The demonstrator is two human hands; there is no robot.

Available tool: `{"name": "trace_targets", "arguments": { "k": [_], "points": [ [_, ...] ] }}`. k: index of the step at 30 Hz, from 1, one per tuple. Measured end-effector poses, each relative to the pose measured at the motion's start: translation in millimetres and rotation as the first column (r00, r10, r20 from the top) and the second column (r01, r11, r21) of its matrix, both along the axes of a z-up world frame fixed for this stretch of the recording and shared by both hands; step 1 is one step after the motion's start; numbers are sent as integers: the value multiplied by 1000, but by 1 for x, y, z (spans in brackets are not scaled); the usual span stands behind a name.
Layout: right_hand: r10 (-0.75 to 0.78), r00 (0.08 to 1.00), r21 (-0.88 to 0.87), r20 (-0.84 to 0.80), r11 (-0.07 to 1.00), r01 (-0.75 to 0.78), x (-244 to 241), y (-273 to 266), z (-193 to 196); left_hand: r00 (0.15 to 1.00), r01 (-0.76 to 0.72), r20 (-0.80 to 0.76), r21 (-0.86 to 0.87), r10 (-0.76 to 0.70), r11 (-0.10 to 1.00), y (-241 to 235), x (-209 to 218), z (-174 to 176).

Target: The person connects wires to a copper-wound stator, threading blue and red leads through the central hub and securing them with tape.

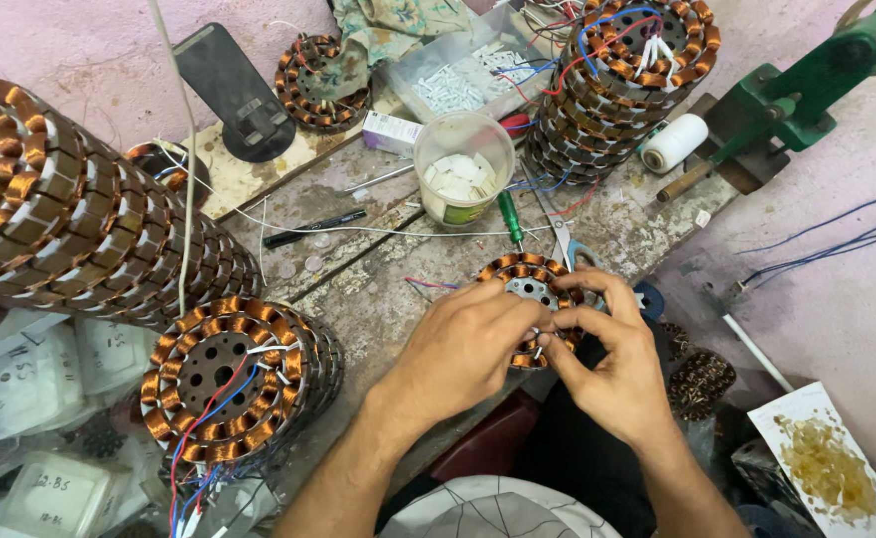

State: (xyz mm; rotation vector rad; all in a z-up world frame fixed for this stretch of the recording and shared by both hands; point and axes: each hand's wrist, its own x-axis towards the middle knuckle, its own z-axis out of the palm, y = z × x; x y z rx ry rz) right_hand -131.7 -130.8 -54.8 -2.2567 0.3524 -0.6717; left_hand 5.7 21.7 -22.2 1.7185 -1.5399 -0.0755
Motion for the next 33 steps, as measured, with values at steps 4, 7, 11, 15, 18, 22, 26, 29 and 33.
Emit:
{"name": "trace_targets", "arguments": {
  "k": [4,7,11,15,18,22,26,29,33],
  "points": [
    [17,1000,-31,10,999,-17,1,-1,-1,999,-50,6,28,50,998,-1,-1,-4],
    [12,1000,-11,-9,1000,-12,1,-2,0,994,-97,-41,114,102,989,1,0,-4],
    [-8,1000,-9,-10,1000,8,-1,-1,2,996,-62,-51,114,68,992,1,2,-3],
    [-73,997,-33,37,997,74,-5,6,2,995,-29,-93,52,34,998,2,3,-2],
    [-99,993,-43,63,994,102,-7,12,0,997,-21,-77,60,26,998,1,2,-1],
    [-121,992,-3,39,993,121,-4,12,-2,996,-31,-85,38,34,999,1,2,-1],
    [-104,993,-19,48,994,105,-2,13,-3,998,-54,-44,-24,53,998,-1,-1,-2],
    [-104,994,-31,42,994,106,-2,13,-3,997,-62,-42,26,64,998,-2,-2,-4],
    [-114,993,-5,37,993,114,-3,13,-5,995,-71,-59,64,75,995,-2,-3,-6]
  ]
}}
